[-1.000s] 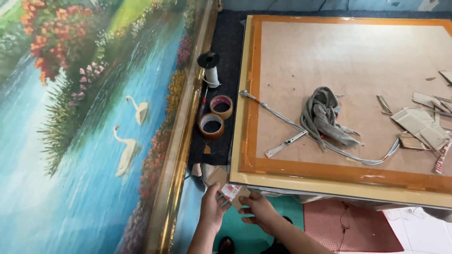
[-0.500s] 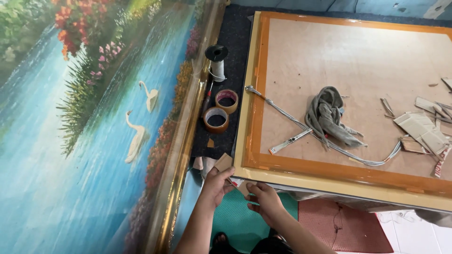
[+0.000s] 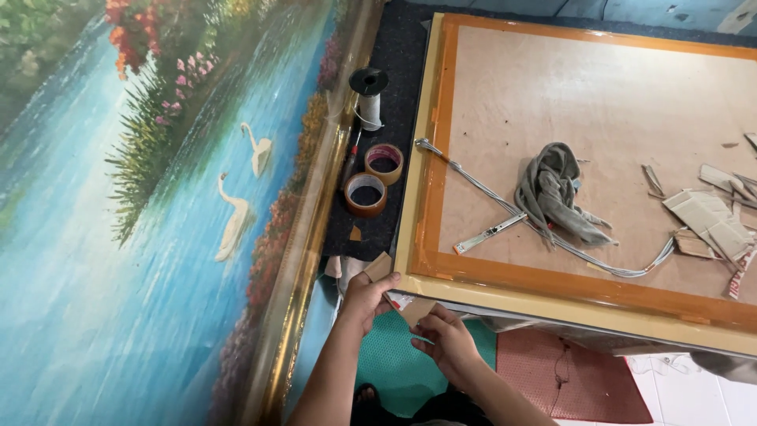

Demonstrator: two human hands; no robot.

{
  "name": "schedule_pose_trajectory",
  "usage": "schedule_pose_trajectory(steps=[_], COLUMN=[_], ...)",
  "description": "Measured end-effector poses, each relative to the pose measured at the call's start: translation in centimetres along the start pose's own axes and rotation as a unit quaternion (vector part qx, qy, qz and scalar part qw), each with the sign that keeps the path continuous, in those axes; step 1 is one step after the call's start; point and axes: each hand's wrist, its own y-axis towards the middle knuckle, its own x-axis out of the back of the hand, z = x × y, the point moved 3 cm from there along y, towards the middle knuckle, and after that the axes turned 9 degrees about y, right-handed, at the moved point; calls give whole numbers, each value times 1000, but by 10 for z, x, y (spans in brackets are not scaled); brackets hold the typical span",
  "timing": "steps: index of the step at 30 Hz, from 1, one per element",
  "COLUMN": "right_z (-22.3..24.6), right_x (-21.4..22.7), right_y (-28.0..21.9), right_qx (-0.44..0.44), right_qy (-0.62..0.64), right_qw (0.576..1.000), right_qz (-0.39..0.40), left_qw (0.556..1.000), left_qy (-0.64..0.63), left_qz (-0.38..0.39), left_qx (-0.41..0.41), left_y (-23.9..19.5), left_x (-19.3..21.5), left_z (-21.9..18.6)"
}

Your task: Final finishing and inspection of a framed jersey, including trimming excess backing material and cleaning the glass surface.

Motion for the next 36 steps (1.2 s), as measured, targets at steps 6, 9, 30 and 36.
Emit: schedule_pose_trajectory(steps=[6, 9, 30, 36], right_z=[4, 1, -11, 2], right_x=[-7, -5, 0, -19], right_y=[-6, -4, 32, 10], right_qx=[48, 57, 169, 135], right_qy=[-45, -46, -136, -63], right_qw=[996, 997, 976, 989], right_qz=[65, 39, 28, 21], left_qw=[1000, 1000, 999, 998], left_qy=[5, 8, -20, -52], left_qz=[-11, -7, 22, 19], left_qx=[22, 18, 14, 7], left_y=[5, 8, 13, 3], left_x=[0, 0, 1, -1], left_z=[1, 4, 1, -3])
